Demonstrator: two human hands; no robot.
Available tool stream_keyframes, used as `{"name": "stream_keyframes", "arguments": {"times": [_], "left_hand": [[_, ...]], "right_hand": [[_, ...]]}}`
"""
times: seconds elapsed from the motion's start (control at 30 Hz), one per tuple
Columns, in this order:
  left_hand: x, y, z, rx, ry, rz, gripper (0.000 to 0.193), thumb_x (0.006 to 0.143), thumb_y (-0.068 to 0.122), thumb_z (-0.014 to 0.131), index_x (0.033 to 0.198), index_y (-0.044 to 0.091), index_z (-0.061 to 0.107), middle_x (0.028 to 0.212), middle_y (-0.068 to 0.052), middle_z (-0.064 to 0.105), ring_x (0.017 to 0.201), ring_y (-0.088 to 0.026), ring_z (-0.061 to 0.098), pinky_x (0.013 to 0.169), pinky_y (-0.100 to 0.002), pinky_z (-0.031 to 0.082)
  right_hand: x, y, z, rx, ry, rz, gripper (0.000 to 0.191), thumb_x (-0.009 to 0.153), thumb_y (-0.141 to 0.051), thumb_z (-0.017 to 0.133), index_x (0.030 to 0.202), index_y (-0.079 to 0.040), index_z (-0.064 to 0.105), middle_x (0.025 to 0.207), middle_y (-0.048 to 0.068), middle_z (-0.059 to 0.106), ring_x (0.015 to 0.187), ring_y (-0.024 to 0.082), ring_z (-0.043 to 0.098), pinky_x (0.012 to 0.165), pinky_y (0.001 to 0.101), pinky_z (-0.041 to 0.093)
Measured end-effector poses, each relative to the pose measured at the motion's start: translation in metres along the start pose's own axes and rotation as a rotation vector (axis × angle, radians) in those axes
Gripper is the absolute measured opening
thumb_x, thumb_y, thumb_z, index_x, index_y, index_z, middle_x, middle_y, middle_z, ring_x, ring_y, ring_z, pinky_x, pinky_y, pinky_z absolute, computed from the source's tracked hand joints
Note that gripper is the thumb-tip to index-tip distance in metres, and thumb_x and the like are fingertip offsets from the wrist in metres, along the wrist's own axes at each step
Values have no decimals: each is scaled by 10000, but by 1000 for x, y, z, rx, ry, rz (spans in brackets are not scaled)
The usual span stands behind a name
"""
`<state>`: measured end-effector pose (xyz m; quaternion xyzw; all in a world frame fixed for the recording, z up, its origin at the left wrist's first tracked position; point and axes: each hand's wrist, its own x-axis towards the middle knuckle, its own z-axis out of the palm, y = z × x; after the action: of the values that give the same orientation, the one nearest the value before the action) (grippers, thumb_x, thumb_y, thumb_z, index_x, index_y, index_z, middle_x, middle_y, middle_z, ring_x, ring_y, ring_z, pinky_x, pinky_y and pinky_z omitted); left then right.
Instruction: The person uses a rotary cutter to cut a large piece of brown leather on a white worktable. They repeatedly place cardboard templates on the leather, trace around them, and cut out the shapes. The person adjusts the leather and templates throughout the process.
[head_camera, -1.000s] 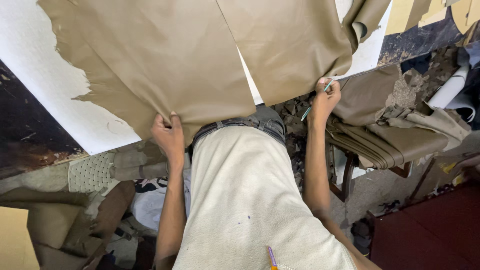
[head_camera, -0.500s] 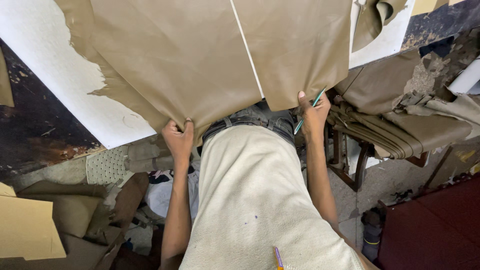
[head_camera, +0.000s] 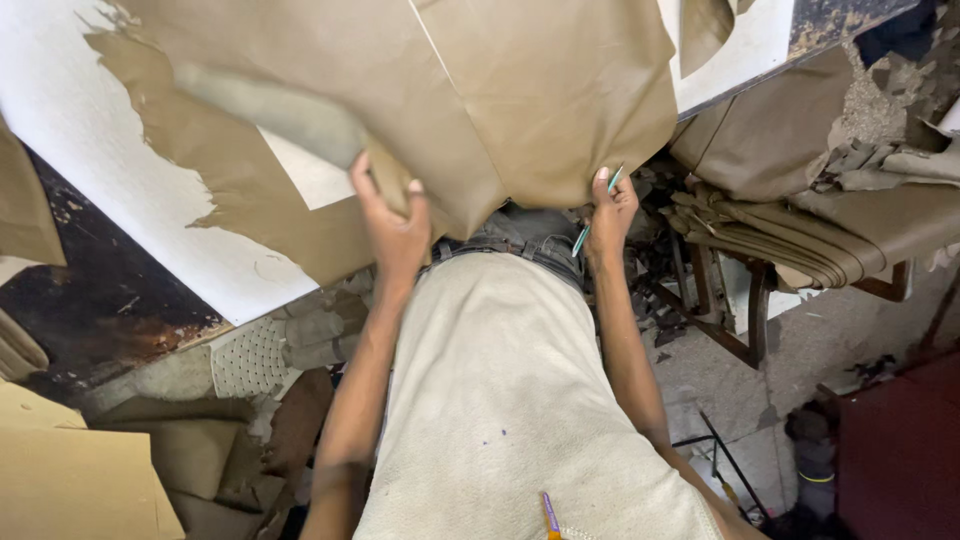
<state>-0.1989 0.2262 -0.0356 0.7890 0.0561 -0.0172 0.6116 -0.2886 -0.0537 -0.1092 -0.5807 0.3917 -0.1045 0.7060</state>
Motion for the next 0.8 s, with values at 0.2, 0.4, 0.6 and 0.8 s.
{"name": "stream_keyframes", "arguments": {"times": [0.2,0.4,0.6,0.8], "left_hand": [[37,66,106,10,-705,80,774,984,182,639,1602,34,197,1420,-247,534,1313,-376,564,1142,-456,440],[64,43,106,766,-674,518,630,1058,353,563,1596,160,298,1661,-81,339,1553,-280,275,1249,-519,203],[51,3,97,949,-634,550,720,1038,419,526,1643,136,258,1710,-54,212,1575,-255,175,1269,-548,108],[42,-7,79,790,-531,419,698,1050,401,513,1619,77,270,1692,-115,256,1567,-303,212,1266,-543,126]], "right_hand": [[-1,16,-4,161,119,-49,304,1100,-349,513,1150,-68,618,825,-41,590,517,37,412,431,211,306],[-1,36,-15,495,-110,-275,475,1221,-452,403,1152,-13,572,757,18,579,524,105,447,469,258,333],[-10,7,-1,29,117,-368,506,1049,-172,712,1439,37,468,1324,143,612,1205,189,617,1022,319,506],[-7,-81,47,-132,239,-241,724,973,-187,769,1504,79,357,1478,230,479,1370,286,487,1159,395,389]]}}
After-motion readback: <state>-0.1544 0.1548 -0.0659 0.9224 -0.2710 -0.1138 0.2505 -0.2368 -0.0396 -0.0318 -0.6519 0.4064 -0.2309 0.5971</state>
